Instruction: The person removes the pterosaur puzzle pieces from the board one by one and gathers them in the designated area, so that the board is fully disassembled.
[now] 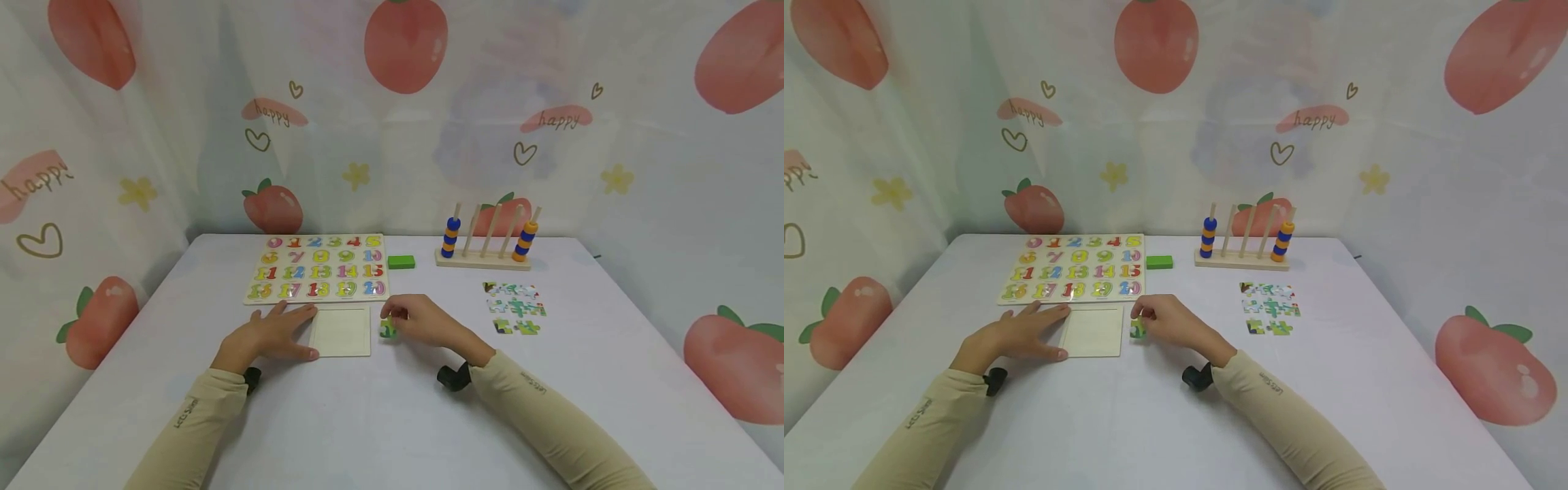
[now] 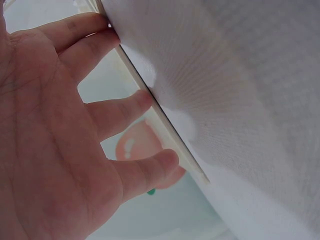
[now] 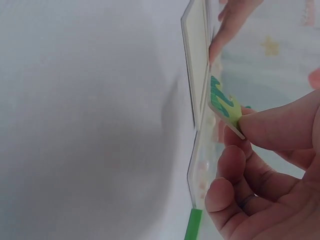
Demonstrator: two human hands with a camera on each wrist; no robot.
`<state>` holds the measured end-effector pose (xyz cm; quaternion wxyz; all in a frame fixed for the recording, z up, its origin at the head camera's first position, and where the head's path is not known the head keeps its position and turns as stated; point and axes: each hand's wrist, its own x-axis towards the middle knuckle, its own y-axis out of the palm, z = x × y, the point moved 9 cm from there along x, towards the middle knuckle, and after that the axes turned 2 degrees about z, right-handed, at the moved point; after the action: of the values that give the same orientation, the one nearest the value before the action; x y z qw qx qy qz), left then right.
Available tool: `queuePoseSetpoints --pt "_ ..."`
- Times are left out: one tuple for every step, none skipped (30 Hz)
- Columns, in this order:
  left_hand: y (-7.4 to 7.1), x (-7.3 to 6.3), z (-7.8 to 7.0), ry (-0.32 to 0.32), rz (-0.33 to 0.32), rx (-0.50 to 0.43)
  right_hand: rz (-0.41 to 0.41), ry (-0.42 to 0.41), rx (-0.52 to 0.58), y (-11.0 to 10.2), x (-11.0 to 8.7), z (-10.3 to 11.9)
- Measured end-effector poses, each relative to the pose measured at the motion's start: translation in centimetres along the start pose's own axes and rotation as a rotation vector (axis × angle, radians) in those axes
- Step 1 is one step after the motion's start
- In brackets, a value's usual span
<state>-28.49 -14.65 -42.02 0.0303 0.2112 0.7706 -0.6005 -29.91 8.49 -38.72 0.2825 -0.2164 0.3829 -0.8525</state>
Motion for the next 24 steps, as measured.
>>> queuePoseSetpoints --pt "0.0 0.0 0.0 -0.001 0.001 -0.001 -0.001 0.009 0.001 -0.1 -0.1 -0.2" --pt "0.0 0.0 0.0 -0.001 0.002 0.000 -0.003 0.016 0.001 -0.3 -0.2 -0.3" --pt "0.0 0.0 0.0 0.000 0.002 0.000 -0.004 0.029 0.003 -0.4 -0.2 -0.5" --pt "0.0 0.0 0.0 0.000 0.002 0.001 -0.006 0.037 0.004 -0.5 -0.3 -0.6" --pt "0.0 -0.1 0.0 0.002 0.002 0.001 -0.006 0.047 0.007 -0.6 -0.4 -0.8" --pt "0.0 -0.1 0.0 0.002 0.001 0.001 -0.007 0.057 0.009 -0.7 -0.5 -1.0" --pt "0.0 -0.1 0.0 0.002 0.001 0.002 -0.009 0.062 0.009 -0.8 -0.6 -1.2" --pt "0.0 -0.1 0.0 0.002 0.000 0.001 -0.012 0.067 0.009 -0.9 -0.7 -1.3" --pt "0.0 -0.1 0.0 0.001 0.000 -0.001 -0.014 0.074 0.010 -1.0 -0.8 -1.5" --pt "0.0 -0.1 0.0 0.000 0.000 -0.001 -0.017 0.074 0.009 -1.1 -0.9 -1.7" --pt "0.0 -0.1 0.1 -0.002 -0.001 -0.002 -0.019 0.074 0.009 -1.2 -1.0 -1.8" --pt "0.1 -0.1 0.1 -0.004 0.000 -0.004 -0.022 0.073 0.009 -1.3 -1.1 -1.9" --pt "0.1 -0.1 0.1 -0.006 -0.001 -0.005 -0.025 0.070 0.008 -1.4 -1.1 -2.0" --pt "0.0 -0.1 0.1 -0.006 -0.003 -0.007 -0.027 0.068 0.010 -1.5 -1.2 -2.2" --pt "0.0 -0.1 0.1 -0.006 -0.004 -0.007 -0.029 0.064 0.012 -1.6 -1.3 -2.3" --pt "0.0 -0.1 0.1 -0.006 -0.005 -0.007 -0.030 0.061 0.014 -1.8 -1.4 -2.4" --pt "0.0 -0.1 0.1 -0.005 -0.005 -0.007 -0.030 0.060 0.017 -1.9 -1.5 -2.5" --pt "0.0 -0.1 0.0 -0.004 -0.005 -0.008 -0.030 0.060 0.020 -2.0 -1.6 -2.6" --pt "0.0 -0.1 0.0 -0.002 -0.005 -0.007 -0.031 0.061 0.022 -2.1 -1.7 -2.7" --pt "0.0 -0.1 0.0 0.000 -0.004 -0.007 -0.032 0.063 0.024 -2.2 -1.8 -2.8" --pt "0.0 -0.1 0.0 0.001 -0.003 -0.008 -0.033 0.063 0.024 -2.3 -2.0 -2.9" --pt "0.0 -0.1 0.0 0.002 -0.002 -0.008 -0.034 0.064 0.023 -2.4 -2.1 -3.1" --pt "0.0 -0.1 0.0 0.003 -0.001 -0.007 -0.037 0.062 0.021 -2.6 -2.2 -3.2" --pt "0.0 -0.1 0.0 0.003 -0.001 -0.007 -0.041 0.063 0.018 -2.7 -2.3 -3.3"
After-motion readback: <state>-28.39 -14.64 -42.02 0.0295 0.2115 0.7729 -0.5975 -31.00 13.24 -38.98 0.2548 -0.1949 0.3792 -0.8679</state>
